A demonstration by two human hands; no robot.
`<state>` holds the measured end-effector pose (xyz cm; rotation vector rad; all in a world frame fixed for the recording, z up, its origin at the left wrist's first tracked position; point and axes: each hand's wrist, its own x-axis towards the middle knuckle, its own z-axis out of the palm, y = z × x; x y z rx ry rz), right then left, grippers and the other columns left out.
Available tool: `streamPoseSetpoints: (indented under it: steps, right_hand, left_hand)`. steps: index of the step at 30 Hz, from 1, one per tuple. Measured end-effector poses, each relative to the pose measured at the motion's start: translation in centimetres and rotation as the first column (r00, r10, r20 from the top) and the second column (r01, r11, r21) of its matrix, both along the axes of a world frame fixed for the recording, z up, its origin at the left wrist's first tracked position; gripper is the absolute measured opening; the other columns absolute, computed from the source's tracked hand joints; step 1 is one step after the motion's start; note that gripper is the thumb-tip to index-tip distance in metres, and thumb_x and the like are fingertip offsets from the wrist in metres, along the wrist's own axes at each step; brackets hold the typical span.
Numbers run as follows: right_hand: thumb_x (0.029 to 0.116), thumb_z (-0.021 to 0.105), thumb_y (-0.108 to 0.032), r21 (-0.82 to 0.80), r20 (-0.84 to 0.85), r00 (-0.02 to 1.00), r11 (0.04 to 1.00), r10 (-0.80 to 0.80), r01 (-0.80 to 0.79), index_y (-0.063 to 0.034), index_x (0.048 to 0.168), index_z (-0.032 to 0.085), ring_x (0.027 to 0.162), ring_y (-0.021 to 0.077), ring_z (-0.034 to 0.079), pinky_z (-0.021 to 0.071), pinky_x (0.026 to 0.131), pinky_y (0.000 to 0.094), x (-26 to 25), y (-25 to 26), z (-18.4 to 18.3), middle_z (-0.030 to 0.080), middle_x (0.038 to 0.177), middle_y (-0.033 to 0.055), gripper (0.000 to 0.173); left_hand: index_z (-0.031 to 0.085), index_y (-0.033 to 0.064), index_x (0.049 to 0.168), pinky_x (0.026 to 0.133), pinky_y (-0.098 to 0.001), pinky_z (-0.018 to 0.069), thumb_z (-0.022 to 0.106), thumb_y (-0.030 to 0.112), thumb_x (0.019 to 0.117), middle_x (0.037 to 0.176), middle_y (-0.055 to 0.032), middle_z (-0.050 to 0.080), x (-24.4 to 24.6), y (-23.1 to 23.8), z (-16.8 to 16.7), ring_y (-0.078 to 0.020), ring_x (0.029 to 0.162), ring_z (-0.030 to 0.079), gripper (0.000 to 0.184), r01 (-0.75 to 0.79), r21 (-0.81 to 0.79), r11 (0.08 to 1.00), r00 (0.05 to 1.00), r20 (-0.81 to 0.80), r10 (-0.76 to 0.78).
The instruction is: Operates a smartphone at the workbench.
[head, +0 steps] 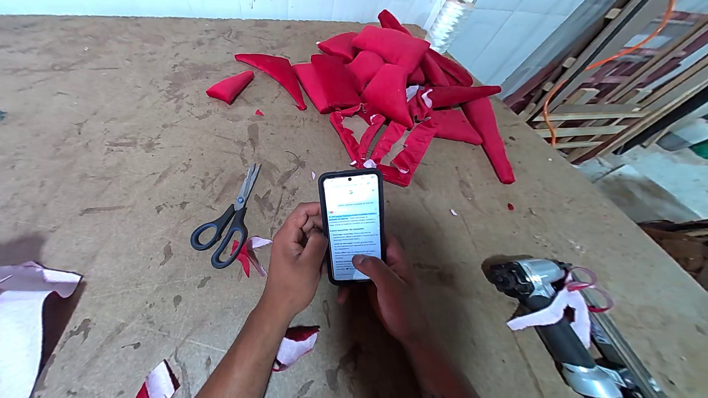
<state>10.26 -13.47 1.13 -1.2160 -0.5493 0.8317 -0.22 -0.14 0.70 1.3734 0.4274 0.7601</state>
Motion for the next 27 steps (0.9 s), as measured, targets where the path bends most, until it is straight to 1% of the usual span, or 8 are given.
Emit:
streamPoseSetpoints:
  steps: [4,8,12,16,22,27]
  right_hand:
    - [0.0999,0.049,-0.011,0.006,0.011,1.000,1.000,-0.001,0.001,-0.0056,0.139,0.048,0.079,0.0364,0.074,0.0644,0.057,0.0457,-0.02,-0.01,-0.03,0.069,0.107,0.0248,0.039]
    - [0.1014,0.049,-0.013,0.007,0.013,1.000,1.000,0.001,-0.001,-0.0081,0.140,0.049,0.079,0.0356,0.074,0.0643,0.057,0.0456,-0.02,0.02,-0.01,0.070,0.108,0.0236,0.039]
    - [0.1033,0.048,-0.015,0.024,0.016,1.000,1.000,0.016,-0.016,-0.0092,0.141,0.048,0.080,0.0358,0.074,0.0643,0.057,0.0460,0.06,-0.02,-0.11,0.069,0.109,0.0245,0.038]
    - [0.1036,0.047,-0.016,0.019,0.017,1.000,1.000,0.001,-0.002,-0.0078,0.140,0.048,0.080,0.0366,0.074,0.0642,0.056,0.0463,0.01,0.05,-0.12,0.069,0.108,0.0249,0.038]
    - [0.1053,0.046,-0.018,0.018,0.016,1.000,1.000,0.005,-0.005,-0.0082,0.141,0.048,0.081,0.0361,0.074,0.0645,0.057,0.0460,0.02,0.02,-0.13,0.069,0.109,0.0247,0.037]
    - [0.1042,0.049,-0.019,0.010,0.010,1.000,1.000,0.000,0.000,-0.0072,0.141,0.048,0.082,0.0363,0.074,0.0647,0.058,0.0458,-0.06,-0.02,-0.04,0.069,0.110,0.0247,0.038]
  left_hand:
    - [0.062,0.0105,0.128,0.047,-0.0300,0.0540,0.046,0.002,0.0999,0.090,-0.0121,0.069,0.01,-0.01,-0.05,-0.0212,0.061,0.064,0.033,-0.008,0.009,1.000,1.000,-0.003,0.008]
    - [0.062,0.0101,0.128,0.048,-0.0298,0.0544,0.046,0.002,0.0999,0.091,-0.0122,0.069,0.01,0.04,-0.07,-0.0211,0.062,0.064,0.033,-0.003,0.013,1.000,1.000,0.001,0.003]
    - [0.062,0.0105,0.128,0.048,-0.0296,0.0541,0.046,0.002,0.1002,0.090,-0.0117,0.069,0.03,-0.01,-0.08,-0.0208,0.062,0.064,0.033,-0.008,0.014,1.000,1.000,-0.001,0.008]
    - [0.062,0.0109,0.128,0.047,-0.0294,0.0538,0.046,0.002,0.1000,0.091,-0.0119,0.069,0.04,0.00,-0.05,-0.0207,0.061,0.064,0.034,-0.009,0.008,1.000,1.000,-0.005,0.009]
    - [0.062,0.0106,0.128,0.046,-0.0292,0.0533,0.046,0.002,0.1000,0.090,-0.0120,0.069,0.04,-0.01,-0.07,-0.0206,0.060,0.063,0.033,-0.009,0.003,1.000,1.000,-0.011,0.009]
    - [0.062,0.0102,0.127,0.046,-0.0291,0.0530,0.046,0.002,0.1004,0.089,-0.0121,0.069,0.07,0.03,-0.05,-0.0209,0.060,0.064,0.032,-0.009,0.007,1.000,1.000,-0.010,0.009]
